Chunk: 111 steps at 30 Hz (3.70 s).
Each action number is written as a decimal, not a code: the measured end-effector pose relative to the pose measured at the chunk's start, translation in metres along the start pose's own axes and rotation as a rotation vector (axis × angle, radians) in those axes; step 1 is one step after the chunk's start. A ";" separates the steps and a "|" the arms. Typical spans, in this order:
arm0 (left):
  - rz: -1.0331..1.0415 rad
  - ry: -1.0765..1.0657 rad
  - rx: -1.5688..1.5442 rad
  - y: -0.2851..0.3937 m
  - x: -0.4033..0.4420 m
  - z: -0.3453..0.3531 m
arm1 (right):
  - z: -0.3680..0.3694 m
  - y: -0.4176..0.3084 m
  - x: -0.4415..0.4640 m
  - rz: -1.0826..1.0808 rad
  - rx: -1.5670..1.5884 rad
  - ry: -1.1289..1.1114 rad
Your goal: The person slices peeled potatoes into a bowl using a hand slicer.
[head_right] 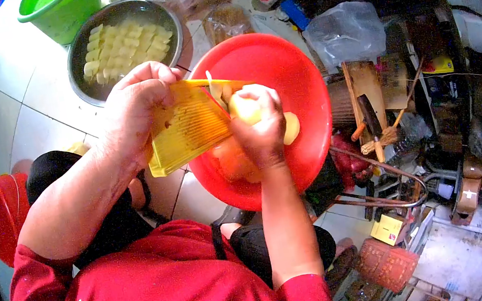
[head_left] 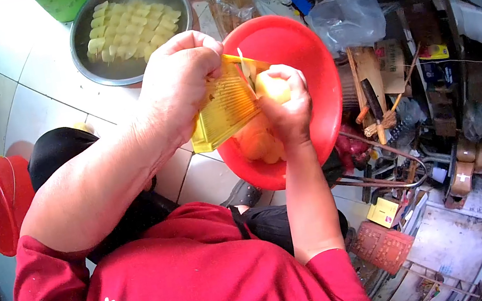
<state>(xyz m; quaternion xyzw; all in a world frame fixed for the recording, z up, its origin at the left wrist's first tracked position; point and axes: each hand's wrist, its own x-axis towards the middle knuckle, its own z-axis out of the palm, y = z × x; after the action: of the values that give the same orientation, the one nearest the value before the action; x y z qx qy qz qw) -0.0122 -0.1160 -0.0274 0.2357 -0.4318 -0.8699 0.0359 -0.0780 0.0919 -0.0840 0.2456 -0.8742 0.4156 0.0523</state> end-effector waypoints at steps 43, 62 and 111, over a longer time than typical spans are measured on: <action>0.056 -0.070 -0.011 -0.010 -0.008 0.001 | 0.015 0.046 0.000 0.246 0.176 0.033; 0.037 -0.098 0.019 -0.011 -0.007 -0.002 | 0.018 0.028 0.005 0.381 0.384 0.069; 0.059 -0.062 -0.004 -0.007 0.002 -0.003 | 0.013 0.030 -0.017 0.398 0.564 0.112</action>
<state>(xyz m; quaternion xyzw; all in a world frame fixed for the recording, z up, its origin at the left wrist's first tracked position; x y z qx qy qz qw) -0.0120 -0.1143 -0.0354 0.1957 -0.4378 -0.8761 0.0487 -0.0763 0.1050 -0.1183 0.0521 -0.7514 0.6558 -0.0515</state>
